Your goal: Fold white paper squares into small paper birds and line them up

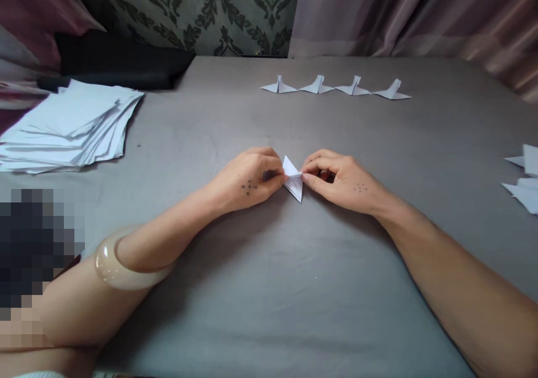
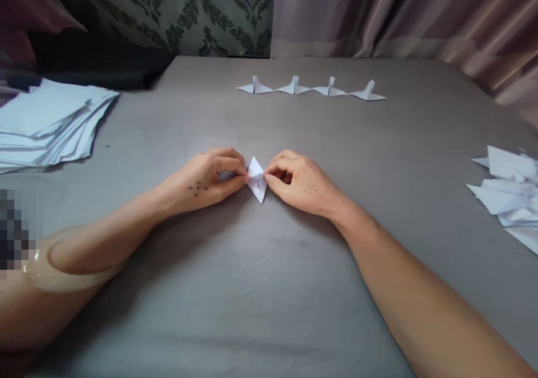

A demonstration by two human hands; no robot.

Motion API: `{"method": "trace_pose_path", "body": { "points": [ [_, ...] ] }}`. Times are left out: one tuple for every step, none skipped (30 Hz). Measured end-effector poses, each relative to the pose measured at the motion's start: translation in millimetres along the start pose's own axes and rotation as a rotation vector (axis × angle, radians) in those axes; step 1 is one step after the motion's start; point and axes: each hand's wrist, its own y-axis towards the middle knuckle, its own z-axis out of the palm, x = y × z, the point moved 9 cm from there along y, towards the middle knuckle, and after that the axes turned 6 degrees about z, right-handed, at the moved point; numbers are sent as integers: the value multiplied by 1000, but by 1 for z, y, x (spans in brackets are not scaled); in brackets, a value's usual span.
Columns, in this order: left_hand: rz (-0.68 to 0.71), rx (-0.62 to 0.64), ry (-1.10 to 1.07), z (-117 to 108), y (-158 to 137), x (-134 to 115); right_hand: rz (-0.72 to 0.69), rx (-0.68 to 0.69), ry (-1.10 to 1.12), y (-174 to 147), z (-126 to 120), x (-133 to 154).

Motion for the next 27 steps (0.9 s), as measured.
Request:
{"method": "trace_pose_path", "body": {
  "points": [
    [-31,-8,-11,0,0,2,5,-15,-7,0,-1,0],
    [-62,-14,-21,1,0,5,8,-31,-14,1,-1,0],
    [-91,-19,-30,2,0,7,9,-48,-20,1,-1,1],
    [-116,-23,-36,3,-1,9,11,-63,-26,1,-1,1],
    [-140,-29,-37,4,-1,11,13,-76,-32,1,-1,2],
    [-165,-35,-34,5,-2,13,17,-88,-37,2,-1,2],
    [-188,-43,-25,5,-3,14,21,-99,-42,2,-1,2],
    [-209,-49,-14,6,-3,15,23,-111,-45,2,0,2],
    [-227,-56,-2,6,-4,16,23,-122,-47,2,0,2],
    [-241,-62,8,6,-5,16,23,-135,-49,3,-1,1],
    [-252,-67,17,6,-5,16,22,-147,-50,3,-1,1],
    [-258,-69,25,7,-5,16,22,-158,-52,3,-1,1],
    [-262,-71,32,7,-5,16,24,-166,-55,3,-1,1],
    [-264,-72,39,7,-5,16,27,-172,-57,4,-1,0],
    [-266,-74,46,7,-5,15,32,-176,-60,4,-1,0],
    [-265,-75,54,7,-5,15,37,-180,-64,4,-1,0],
    [-264,-79,62,7,-5,14,44,-183,-70,5,0,0],
    [-261,-83,69,7,-5,14,49,-187,-77,5,0,0],
    [-259,-87,76,7,-5,14,54,-191,-83,5,0,1],
    [-257,-89,82,7,-5,13,56,-196,-88,5,0,1],
    [-257,-92,87,8,-5,14,57,-199,-93,5,0,1],
    [-256,-95,93,8,-5,14,57,-202,-98,5,-1,1],
    [-254,-99,98,9,-5,14,56,-203,-103,5,0,1],
    [-252,-105,104,10,-5,15,55,-204,-108,4,0,1],
    [-250,-111,111,10,-5,16,54,-206,-113,4,0,1],
    [-247,-115,117,11,-5,16,55,-208,-117,4,-1,0],
    [-245,-119,123,12,-4,17,56,-209,-118,4,0,0]
  ]
}}
